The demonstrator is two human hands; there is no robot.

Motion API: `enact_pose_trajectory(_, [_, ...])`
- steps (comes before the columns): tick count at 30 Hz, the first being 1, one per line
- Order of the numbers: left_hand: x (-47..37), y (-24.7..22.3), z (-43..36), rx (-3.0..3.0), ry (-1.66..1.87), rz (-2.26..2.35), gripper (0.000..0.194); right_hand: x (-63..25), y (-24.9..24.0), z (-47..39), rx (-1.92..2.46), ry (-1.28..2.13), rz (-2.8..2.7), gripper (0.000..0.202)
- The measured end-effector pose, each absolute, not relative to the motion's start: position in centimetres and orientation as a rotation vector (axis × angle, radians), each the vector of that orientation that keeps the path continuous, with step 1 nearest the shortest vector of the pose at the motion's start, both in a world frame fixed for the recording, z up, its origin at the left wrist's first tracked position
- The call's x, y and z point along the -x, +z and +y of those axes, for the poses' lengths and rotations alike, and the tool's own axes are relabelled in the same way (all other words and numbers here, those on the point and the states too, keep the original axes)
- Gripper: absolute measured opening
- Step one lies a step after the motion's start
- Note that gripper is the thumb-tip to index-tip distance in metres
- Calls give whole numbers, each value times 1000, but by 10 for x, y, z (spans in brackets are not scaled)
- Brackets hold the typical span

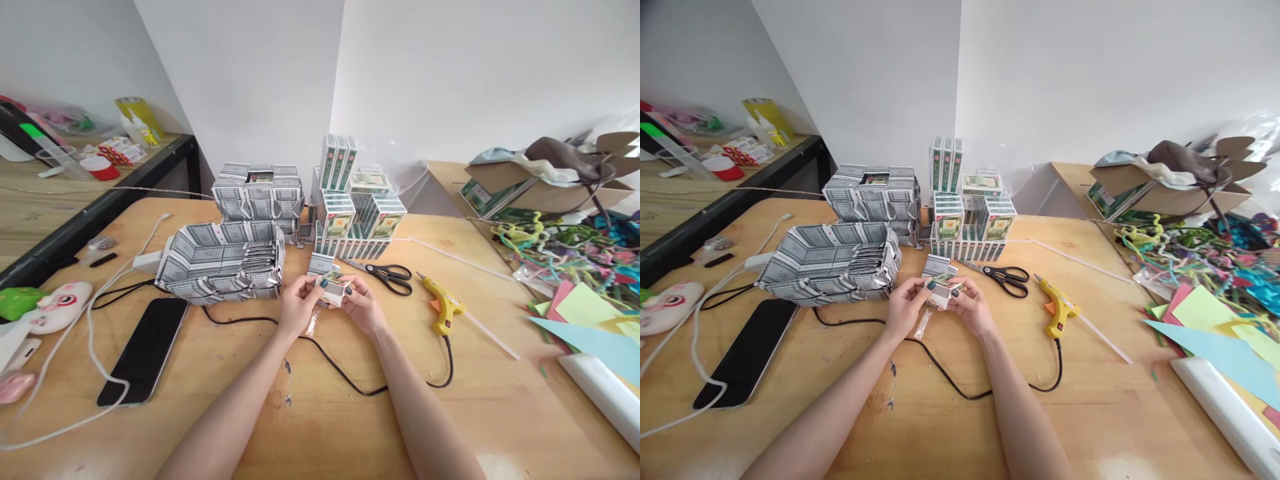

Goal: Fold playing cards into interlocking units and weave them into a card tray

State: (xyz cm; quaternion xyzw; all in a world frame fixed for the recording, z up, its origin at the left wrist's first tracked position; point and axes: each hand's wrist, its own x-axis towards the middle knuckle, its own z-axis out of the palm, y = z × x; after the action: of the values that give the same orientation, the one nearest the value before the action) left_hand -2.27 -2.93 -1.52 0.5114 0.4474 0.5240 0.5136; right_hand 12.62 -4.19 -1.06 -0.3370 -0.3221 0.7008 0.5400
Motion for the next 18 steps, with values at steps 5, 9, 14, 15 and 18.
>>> enact_pose_trajectory(5, [26, -12, -30, -1241, 1275, 1055, 29, -128, -10, -42, 754, 1655, -748, 28])
enact_pose_trajectory(9, [30, -10, -28, -1129, 1227, 969, 30, -131, -10, -43, 703, 1701, -781, 30])
enact_pose_trajectory(14, [29, -9, -28, -974, 986, 758, 47, -136, -15, -43, 600, 1793, -819, 42])
enact_pose_trajectory(15, [28, -10, -28, -959, 948, 729, 55, -137, -16, -44, 589, 1804, -827, 44])
enact_pose_trajectory(18, [26, -10, -31, -900, 885, 703, 75, -140, -19, -46, 575, 1825, -839, 43])
